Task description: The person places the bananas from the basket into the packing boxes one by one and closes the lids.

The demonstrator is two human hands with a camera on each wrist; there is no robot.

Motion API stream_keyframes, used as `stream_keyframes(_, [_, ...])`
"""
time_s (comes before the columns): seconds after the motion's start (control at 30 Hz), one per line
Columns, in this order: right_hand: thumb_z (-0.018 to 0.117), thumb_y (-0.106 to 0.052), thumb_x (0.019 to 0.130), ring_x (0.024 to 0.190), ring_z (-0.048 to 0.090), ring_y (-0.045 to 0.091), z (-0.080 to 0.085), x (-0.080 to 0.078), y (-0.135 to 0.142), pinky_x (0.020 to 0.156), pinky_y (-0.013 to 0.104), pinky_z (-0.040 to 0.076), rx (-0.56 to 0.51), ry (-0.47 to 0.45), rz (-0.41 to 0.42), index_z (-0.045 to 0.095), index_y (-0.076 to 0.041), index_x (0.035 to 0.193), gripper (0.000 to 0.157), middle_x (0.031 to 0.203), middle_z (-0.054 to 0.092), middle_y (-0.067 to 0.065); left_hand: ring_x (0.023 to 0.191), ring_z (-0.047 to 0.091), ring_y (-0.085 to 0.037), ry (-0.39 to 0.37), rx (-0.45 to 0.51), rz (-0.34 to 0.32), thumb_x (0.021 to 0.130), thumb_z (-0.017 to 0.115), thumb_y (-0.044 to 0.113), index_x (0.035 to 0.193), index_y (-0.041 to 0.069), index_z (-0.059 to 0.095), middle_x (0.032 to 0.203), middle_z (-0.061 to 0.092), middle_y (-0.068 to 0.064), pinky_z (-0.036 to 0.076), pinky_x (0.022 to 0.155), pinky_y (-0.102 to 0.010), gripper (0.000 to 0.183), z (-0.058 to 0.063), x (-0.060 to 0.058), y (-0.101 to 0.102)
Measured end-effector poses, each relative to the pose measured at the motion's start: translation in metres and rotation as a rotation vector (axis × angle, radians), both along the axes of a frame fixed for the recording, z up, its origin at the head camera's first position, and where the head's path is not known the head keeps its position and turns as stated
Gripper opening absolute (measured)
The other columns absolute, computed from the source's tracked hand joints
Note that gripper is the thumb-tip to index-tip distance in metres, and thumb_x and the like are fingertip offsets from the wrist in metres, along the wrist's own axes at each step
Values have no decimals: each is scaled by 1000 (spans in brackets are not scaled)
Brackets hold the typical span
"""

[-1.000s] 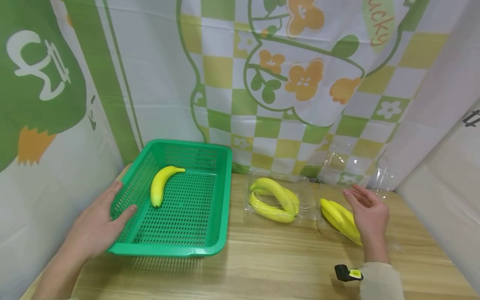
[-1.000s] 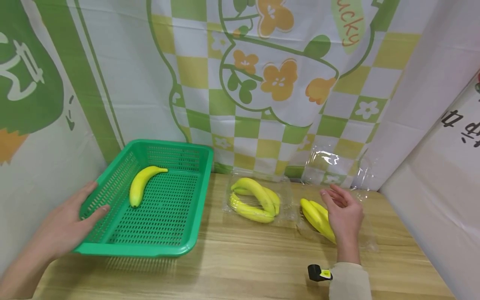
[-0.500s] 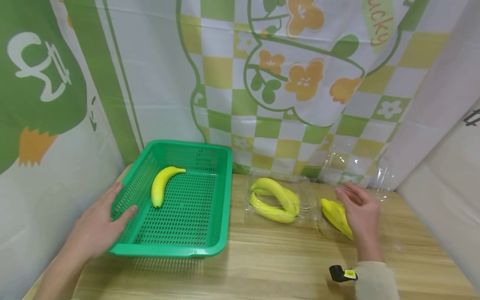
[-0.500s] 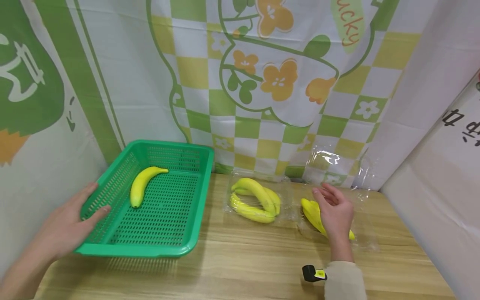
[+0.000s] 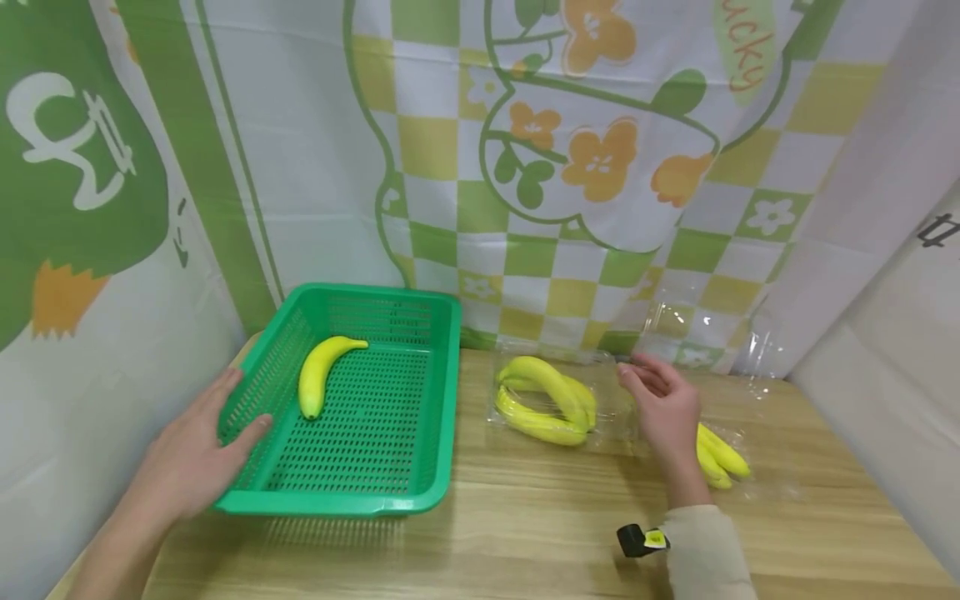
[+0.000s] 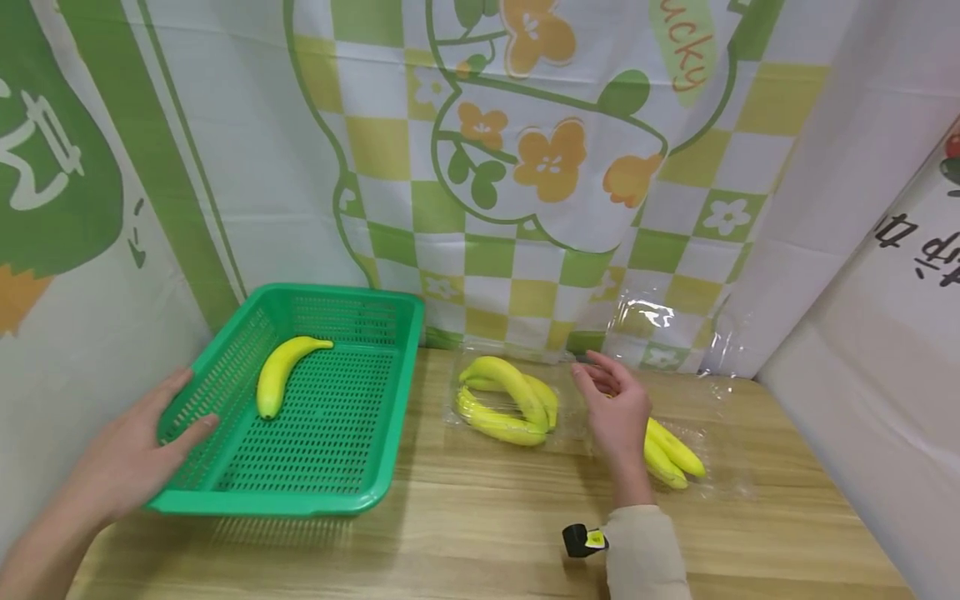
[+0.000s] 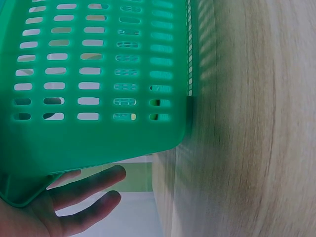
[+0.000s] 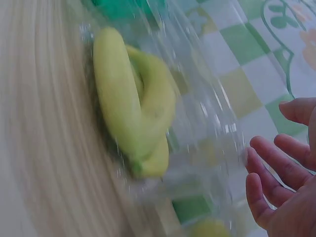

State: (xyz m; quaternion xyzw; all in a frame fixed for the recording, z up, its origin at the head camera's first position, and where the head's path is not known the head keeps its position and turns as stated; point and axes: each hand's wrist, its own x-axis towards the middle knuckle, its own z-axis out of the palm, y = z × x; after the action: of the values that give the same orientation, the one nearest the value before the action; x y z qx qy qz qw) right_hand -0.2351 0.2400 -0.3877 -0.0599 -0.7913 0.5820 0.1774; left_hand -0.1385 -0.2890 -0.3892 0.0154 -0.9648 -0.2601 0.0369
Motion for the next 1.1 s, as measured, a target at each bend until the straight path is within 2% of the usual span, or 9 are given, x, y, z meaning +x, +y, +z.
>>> stream_keyframes(0.2, [78,-27,99,93,72,-7,11,-8,-29,86,10,57,15,32,90,72,-9,135,41,119,81,6,148,20,-70,4,1,-1,112,42,53,171,4,3,177,4,-26,26,106,-88,85,-1,0,0])
stream_keyframes(0.3, [78,-27,99,95,73,-5,18,-13,-45,85,12,57,23,41,129,72,-11,135,40,126,78,15,148,20,-70,-2,3,-2,112,42,53,170,4,3,177,4,-26,27,105,-89,86,-1,0,-1])
stream_keyframes(0.6, [78,-34,98,110,74,17,33,-27,-89,89,23,56,-12,21,209,73,-19,135,40,127,78,9,147,21,-71,-7,2,-2,112,42,53,170,3,3,177,4,-26,27,104,-89,86,0,0,0])
stream_keyframes(0.9, [79,-24,97,107,77,23,41,-35,-129,86,25,59,-56,76,263,76,-14,130,34,122,80,13,149,20,-70,9,6,-4,112,43,52,170,3,4,177,4,-26,26,107,-88,85,0,1,1])
stream_keyframes(1.1, [77,-25,99,110,76,27,47,-39,-153,88,33,60,-41,108,308,75,-14,130,33,120,80,13,147,21,-71,-4,2,4,112,42,53,171,4,3,177,5,-26,27,105,-88,86,0,1,1])
